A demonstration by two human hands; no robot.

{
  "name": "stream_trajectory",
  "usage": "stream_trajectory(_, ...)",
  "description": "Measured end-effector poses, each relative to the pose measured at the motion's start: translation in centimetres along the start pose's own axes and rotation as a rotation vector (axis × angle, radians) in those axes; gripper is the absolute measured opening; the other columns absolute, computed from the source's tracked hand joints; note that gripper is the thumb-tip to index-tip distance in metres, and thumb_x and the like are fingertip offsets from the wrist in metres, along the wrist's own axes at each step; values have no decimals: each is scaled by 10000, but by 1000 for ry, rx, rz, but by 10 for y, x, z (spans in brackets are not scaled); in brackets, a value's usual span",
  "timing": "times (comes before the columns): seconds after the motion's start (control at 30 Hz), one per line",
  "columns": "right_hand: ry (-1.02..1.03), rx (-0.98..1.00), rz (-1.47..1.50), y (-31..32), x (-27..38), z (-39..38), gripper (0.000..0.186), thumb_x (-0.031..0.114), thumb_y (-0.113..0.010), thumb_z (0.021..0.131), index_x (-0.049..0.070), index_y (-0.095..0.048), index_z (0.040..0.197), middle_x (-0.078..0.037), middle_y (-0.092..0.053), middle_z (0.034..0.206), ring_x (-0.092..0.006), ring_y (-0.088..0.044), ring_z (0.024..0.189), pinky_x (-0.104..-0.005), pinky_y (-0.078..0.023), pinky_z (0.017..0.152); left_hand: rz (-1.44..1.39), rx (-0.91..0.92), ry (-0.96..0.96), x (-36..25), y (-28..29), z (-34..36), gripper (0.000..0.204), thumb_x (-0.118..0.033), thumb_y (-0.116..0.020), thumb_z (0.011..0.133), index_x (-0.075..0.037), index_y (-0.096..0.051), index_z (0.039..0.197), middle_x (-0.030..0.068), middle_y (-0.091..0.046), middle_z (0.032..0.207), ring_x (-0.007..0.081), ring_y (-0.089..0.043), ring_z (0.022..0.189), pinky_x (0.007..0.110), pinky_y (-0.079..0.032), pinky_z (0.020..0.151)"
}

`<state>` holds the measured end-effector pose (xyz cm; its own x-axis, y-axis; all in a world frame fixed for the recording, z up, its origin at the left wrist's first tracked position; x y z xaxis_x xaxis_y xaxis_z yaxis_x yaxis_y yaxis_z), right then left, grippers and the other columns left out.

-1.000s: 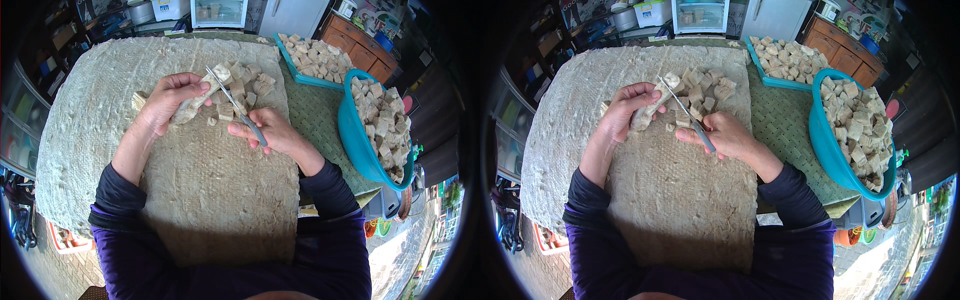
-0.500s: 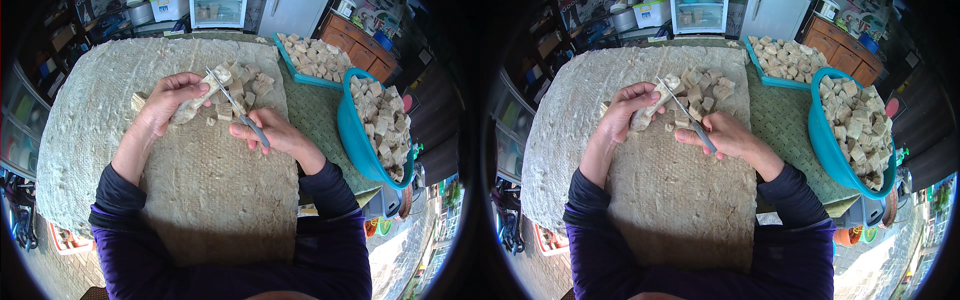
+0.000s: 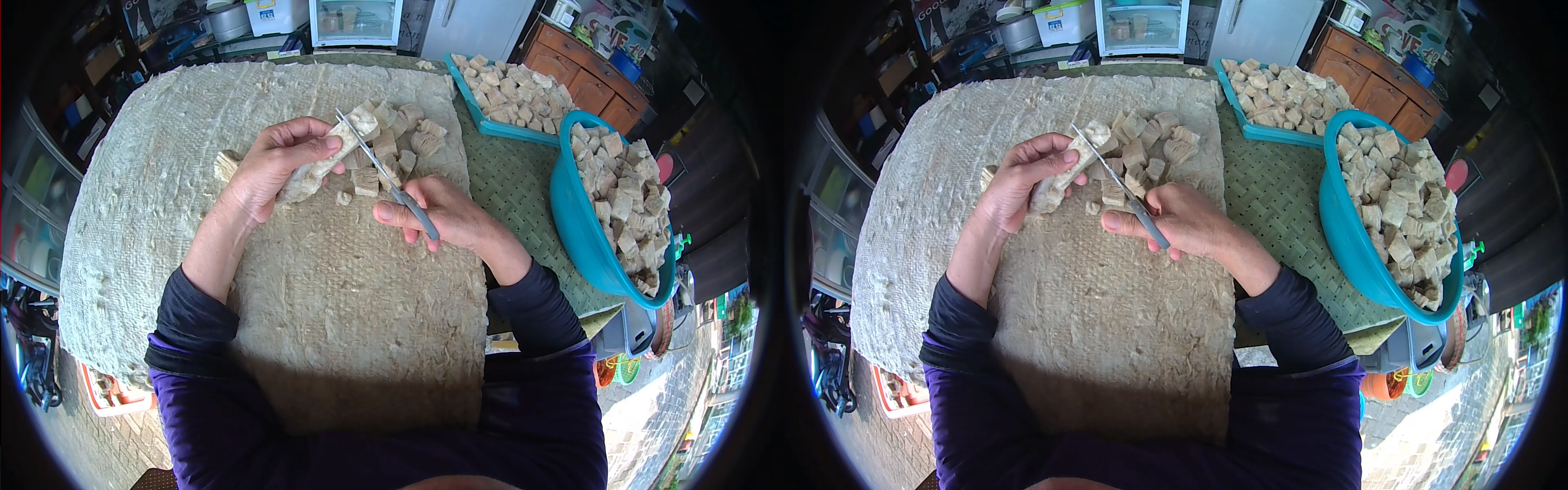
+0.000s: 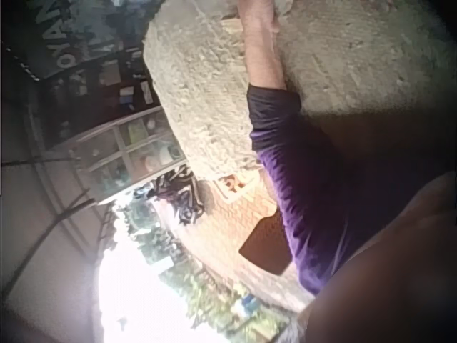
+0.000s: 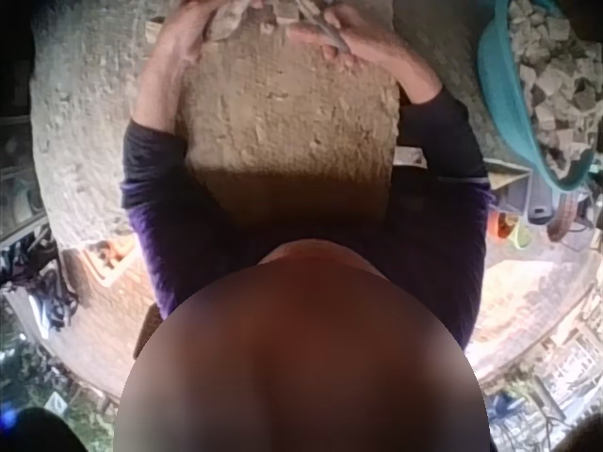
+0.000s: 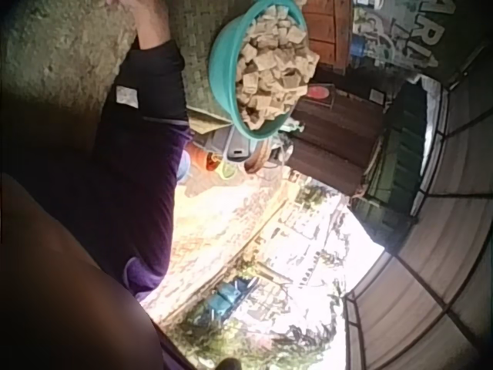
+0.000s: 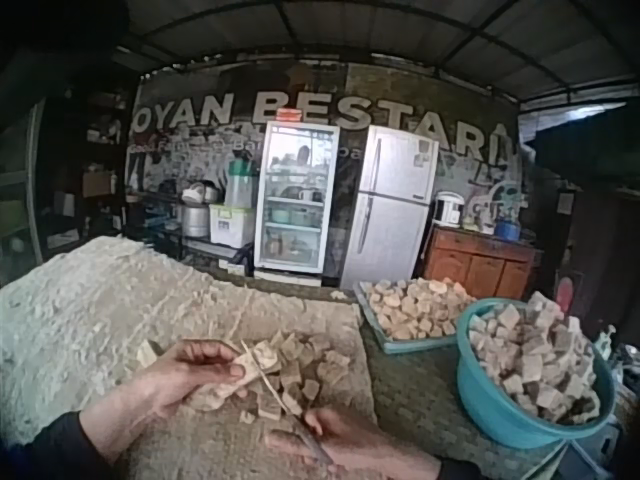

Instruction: Cutting a block of fibrous material into small cubes using scissors and placing them in a bowl.

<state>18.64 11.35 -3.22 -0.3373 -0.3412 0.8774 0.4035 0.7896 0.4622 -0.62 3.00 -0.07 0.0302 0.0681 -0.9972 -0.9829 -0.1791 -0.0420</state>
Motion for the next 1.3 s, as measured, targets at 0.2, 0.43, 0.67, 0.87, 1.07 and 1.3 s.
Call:
stream_trajectory(0.2, -59, -85, 3, -2, -1, 1, 571, 566, -705, 720, 33, -534, 606, -26, -510, 484, -66, -452, 328, -200, -338, 300, 124, -35, -32, 0, 3, 2, 206, -181, -621, 875, -10, -608, 990, 46, -636, 849, 111, -615, 746, 239, -473, 642)
stream_trajectory(0.43, -103, -119, 59, -2, -1, 1, 501, 520, -699, 756, 65, -547, 612, 10, -482, 465, -48, -400, 314, -192, -288, 290, 601, -78, -117, -3, 13, 2, 319, -318, -646, 867, -9, -651, 943, 38, -636, 754, 87, -582, 686, 237, -466, 642)
stream_trajectory(0.67, -99, -97, 82, -1, -2, 4, 497, 498, -711, 757, 83, -518, 564, 14, -472, 458, -39, -388, 318, -193, -280, 289, 336, -123, -43, -5, 6, 0, 213, -208, -640, 871, -2, -628, 922, 10, -605, 738, 70, -541, 636, 221, -428, 602)
stream_trajectory(0.87, -62, -34, 126, 2, -7, 4, 519, 513, -706, 753, 78, -520, 540, 3, -484, 455, -44, -390, 300, -190, -285, 291, 236, -24, -22, -1, 6, 1, 242, -251, -676, 839, -18, -660, 903, 21, -629, 751, 81, -567, 680, 236, -463, 644)
stream_trajectory(1.07, -61, -70, 141, 1, 0, 1, 538, 530, -712, 737, 107, -471, 507, 6, -465, 429, -52, -380, 283, -188, -268, 282, 218, -47, 10, 1, -1, 2, 185, -197, -665, 845, -21, -637, 893, -9, -598, 729, 56, -519, 598, 208, -413, 547)
stream_trajectory(1.3, -123, -105, 140, 0, 0, 3, 521, 496, -705, 762, 108, -472, 504, 13, -450, 426, -48, -349, 273, -197, -229, 264, 210, -58, 61, 5, 3, 2, 207, -190, -658, 842, -9, -629, 939, 11, -613, 762, 77, -559, 641, 215, -438, 586)
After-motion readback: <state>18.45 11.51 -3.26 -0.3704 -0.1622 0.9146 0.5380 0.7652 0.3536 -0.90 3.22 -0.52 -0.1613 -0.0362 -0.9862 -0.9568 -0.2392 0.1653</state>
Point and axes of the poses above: each hand's wrist, its own z-axis towards the middle knuckle, its own y-axis out of the back of the hand, x = y × z, the point moved 3 cm from there along z, towards the middle knuckle
